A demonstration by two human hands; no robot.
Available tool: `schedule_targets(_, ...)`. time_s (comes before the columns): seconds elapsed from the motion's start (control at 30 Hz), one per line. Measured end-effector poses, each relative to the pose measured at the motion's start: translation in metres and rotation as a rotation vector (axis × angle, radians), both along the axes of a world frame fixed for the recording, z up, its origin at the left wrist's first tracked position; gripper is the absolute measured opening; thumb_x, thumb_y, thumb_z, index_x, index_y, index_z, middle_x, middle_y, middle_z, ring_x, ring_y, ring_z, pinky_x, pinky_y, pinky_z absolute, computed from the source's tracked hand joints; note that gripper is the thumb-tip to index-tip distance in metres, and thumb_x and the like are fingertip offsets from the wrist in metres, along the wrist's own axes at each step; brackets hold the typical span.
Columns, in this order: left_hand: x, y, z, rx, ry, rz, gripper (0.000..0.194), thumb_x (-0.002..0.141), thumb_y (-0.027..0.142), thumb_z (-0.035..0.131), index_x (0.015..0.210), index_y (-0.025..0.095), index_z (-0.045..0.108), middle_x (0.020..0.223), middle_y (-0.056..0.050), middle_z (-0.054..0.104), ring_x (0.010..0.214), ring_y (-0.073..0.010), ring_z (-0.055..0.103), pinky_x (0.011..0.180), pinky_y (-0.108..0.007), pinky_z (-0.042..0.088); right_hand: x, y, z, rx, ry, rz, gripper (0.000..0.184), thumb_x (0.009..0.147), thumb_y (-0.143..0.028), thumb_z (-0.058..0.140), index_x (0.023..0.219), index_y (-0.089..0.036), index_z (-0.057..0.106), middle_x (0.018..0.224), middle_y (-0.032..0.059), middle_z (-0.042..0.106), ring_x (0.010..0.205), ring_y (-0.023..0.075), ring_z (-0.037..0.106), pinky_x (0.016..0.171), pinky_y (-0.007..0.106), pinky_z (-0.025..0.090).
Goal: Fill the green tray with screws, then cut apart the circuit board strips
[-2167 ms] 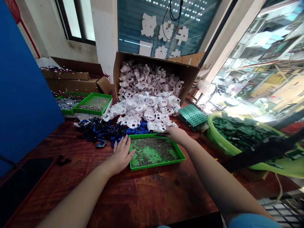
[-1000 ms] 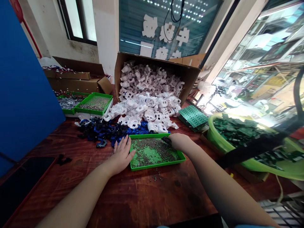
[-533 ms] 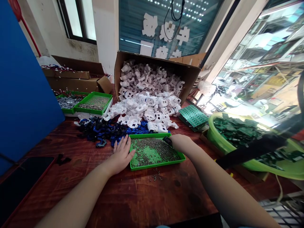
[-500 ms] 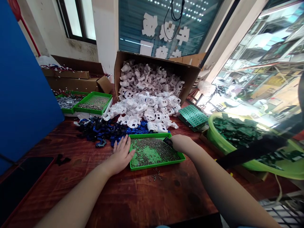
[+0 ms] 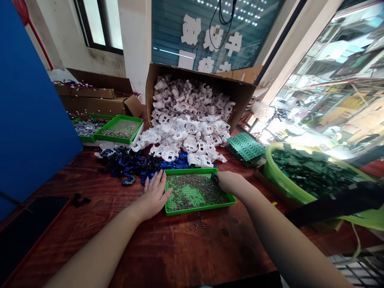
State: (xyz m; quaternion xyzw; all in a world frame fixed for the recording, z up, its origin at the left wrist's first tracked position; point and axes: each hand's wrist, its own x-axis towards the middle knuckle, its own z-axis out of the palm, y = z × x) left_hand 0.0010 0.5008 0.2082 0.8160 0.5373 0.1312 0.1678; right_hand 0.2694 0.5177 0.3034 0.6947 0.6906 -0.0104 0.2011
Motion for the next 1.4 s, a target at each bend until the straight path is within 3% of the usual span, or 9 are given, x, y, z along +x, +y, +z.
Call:
schedule_targets(0.2,-0.001,0.001,-0.004,0.029,0.005,0.010,0.068,0.088,0.055,0.016,0.141,0.013,0.013,0.148,-0.012,0.005,0.135,-0.0260,0.001,0.107,-0.050,0.005,0.000,0.003,-0.002,0.077,0.013,0.011,0.027,0.088,-0.013,0.038,0.109,-0.014,0.055,0.104,0.0142,0.058,0.092,0.0270,0.057,0.074,0.036,0.048)
schedule_targets(0.43,0.000,-0.001,0.002,0.002,0.009,0.005,0.070,0.088,0.055,0.015,0.141,0.010,0.012,0.148,-0.012,0.005,0.135,-0.0260,0.000,0.107,-0.051,0.005,0.003,0.002,-0.005,0.039,0.034,0.050,0.021,0.086,-0.017,0.044,0.100,-0.019,0.060,0.098,0.0103,0.061,0.087,0.0271,0.059,0.070,0.035,0.048)
schedule_targets(0.6,0.000,0.000,0.001,-0.001,0.003,0.005,0.071,0.087,0.056,0.015,0.141,0.010,0.012,0.148,-0.012,0.004,0.135,-0.0259,-0.001,0.107,-0.051,0.004,0.007,0.003,-0.004,0.094,0.035,0.052,0.031,0.089,-0.015,0.037,0.117,-0.020,0.050,0.104,0.0113,0.059,0.090,0.0279,0.058,0.070,0.037,0.047)
schedule_targets(0.87,0.000,0.000,-0.001,0.009,-0.003,0.001,0.071,0.087,0.057,0.014,0.141,0.011,0.011,0.148,-0.011,0.004,0.135,-0.0255,-0.001,0.107,-0.051,0.003,0.007,-0.003,-0.004,0.063,0.057,0.078,0.027,0.089,-0.020,0.041,0.113,-0.023,0.053,0.102,0.0083,0.060,0.088,0.0273,0.059,0.069,0.036,0.047)
schedule_targets(1.2,0.001,-0.002,0.004,-0.020,-0.012,0.001,0.072,0.087,0.056,0.015,0.141,0.010,0.010,0.148,-0.013,0.002,0.135,-0.0253,-0.002,0.107,-0.051,0.002,0.014,-0.018,-0.007,-0.013,0.035,0.037,0.020,0.083,-0.015,0.047,0.101,-0.013,0.056,0.098,0.0144,0.060,0.086,0.0289,0.059,0.069,0.035,0.045)
schedule_targets(1.4,0.002,-0.002,0.005,-0.023,0.001,-0.001,0.073,0.087,0.056,0.014,0.141,0.008,0.010,0.148,-0.013,0.003,0.135,-0.0253,-0.002,0.107,-0.051,0.002,0.014,-0.021,0.000,0.011,0.108,0.033,0.021,0.086,-0.019,0.045,0.105,-0.017,0.053,0.100,0.0096,0.060,0.090,0.0230,0.058,0.071,0.028,0.044)
